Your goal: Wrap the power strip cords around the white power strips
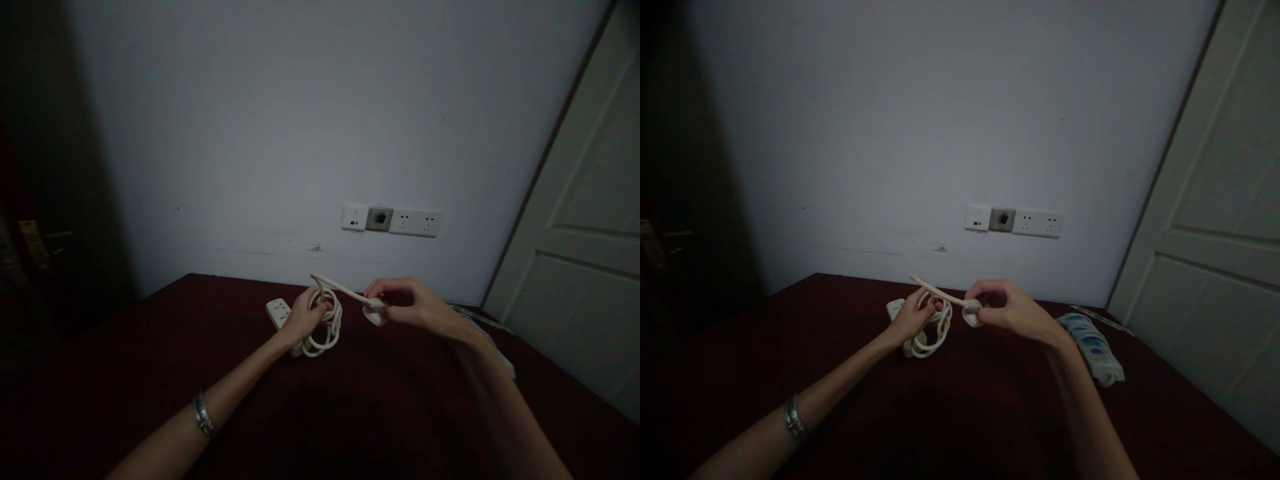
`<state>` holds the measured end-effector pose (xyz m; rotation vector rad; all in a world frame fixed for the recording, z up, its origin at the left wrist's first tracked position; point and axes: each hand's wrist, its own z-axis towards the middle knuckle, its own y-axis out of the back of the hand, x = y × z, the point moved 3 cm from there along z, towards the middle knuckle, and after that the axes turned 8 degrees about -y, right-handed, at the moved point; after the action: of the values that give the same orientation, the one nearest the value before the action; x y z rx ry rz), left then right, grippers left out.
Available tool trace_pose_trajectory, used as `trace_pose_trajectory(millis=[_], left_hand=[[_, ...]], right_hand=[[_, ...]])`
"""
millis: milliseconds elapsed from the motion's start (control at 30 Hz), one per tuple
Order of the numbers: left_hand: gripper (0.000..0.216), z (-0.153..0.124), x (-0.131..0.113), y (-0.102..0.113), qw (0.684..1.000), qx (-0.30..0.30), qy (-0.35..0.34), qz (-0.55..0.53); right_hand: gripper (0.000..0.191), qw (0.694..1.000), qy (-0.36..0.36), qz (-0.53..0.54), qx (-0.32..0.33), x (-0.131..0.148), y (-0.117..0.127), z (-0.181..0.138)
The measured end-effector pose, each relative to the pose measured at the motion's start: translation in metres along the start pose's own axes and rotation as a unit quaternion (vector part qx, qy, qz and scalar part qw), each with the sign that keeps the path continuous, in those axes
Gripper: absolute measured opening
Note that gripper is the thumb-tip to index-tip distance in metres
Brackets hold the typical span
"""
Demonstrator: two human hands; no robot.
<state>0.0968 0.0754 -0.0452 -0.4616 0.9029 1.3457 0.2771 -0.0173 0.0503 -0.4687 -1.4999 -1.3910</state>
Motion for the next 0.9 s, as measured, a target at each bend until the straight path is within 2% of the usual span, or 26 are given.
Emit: trace_pose_trajectory(millis=[267,433,600,900], left_hand=[[0.014,-0.001,0.01,-0.002,1.0,0.014,0.01,-0.012],[0.018,0.002,0.01,-0.003,0.989,0.022,0.079,-0.12],[0.03,0.0,0.009,-0.003,0.954,0.052,0.151,-0.254],[0.041,-0.004,0.017,-0.002,0.933,0.098,0.12,-0.325]], right_hand=[[0.015,0.999,0.021,0.025,0.015,-0.008,0.003,0.005],[0.021,0.998,0.017,0.054,-0.019,-0.01,0.006,0.005],[0.023,0.996,-0.003,0.066,-0.057,-0.011,0.01,0.005],[0.024,0.994,-0.021,0.1,-0.045,-0.024,-0.008,0.025]])
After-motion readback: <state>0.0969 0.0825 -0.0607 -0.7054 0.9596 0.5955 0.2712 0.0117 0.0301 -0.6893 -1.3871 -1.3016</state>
